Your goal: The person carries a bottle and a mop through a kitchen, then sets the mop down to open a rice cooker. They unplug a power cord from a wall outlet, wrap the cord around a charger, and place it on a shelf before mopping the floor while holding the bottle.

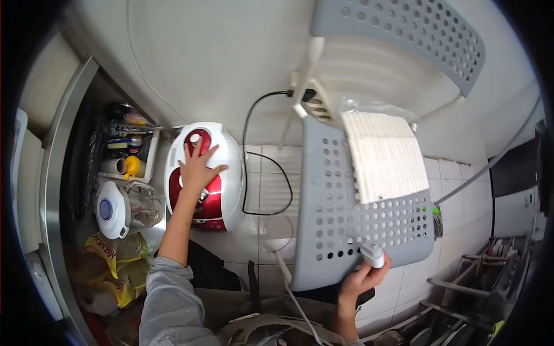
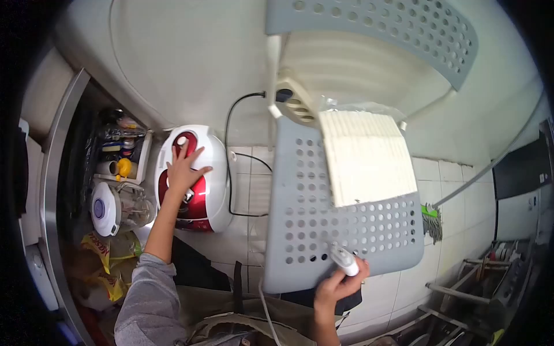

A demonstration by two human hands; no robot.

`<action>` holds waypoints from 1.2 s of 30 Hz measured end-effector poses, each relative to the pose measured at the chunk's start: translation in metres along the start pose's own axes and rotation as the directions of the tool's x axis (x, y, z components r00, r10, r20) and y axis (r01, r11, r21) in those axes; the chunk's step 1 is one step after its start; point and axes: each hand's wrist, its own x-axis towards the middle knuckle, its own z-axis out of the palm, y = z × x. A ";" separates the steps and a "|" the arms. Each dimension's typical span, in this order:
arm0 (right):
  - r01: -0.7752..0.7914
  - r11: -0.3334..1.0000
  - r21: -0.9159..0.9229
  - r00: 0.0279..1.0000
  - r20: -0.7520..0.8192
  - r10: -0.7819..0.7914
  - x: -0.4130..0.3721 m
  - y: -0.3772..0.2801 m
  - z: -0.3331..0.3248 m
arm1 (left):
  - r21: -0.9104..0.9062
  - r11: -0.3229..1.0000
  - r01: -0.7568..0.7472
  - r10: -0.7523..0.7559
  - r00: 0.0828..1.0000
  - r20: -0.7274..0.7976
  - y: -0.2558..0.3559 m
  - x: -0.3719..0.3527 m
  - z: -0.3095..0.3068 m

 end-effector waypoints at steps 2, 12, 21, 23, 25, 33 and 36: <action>0.063 0.998 -0.030 0.998 0.024 -0.062 -0.004 0.000 0.003 | -0.044 0.999 0.018 -0.019 1.000 -0.014 0.006 0.008 0.003; 0.257 0.963 -0.087 0.957 0.162 -0.240 -0.001 -0.002 -0.003 | -0.483 0.811 -0.331 0.079 0.879 -0.470 0.023 -0.025 0.002; -0.836 0.186 0.516 0.546 0.816 0.191 -0.007 -0.085 -0.007 | -0.962 0.046 -0.271 0.331 0.912 -0.241 0.125 -0.164 -0.077; -0.913 -0.063 0.404 0.398 0.914 0.080 0.001 -0.099 -0.001 | -0.993 -0.068 0.091 0.572 0.819 0.036 0.147 -0.184 -0.117; -0.927 -0.299 0.227 0.256 0.965 -0.061 0.013 -0.118 0.001 | -0.982 -0.105 0.159 0.652 0.756 0.053 0.144 -0.197 -0.097; 0.099 0.994 0.047 0.643 0.759 -0.100 0.125 -0.228 -0.049 | -0.827 0.558 -0.064 0.635 0.675 0.376 0.143 -0.178 -0.297; 0.241 0.967 0.089 0.461 0.866 -0.194 0.132 -0.289 -0.079 | -0.794 0.608 -0.002 0.492 0.785 0.375 0.172 -0.185 -0.384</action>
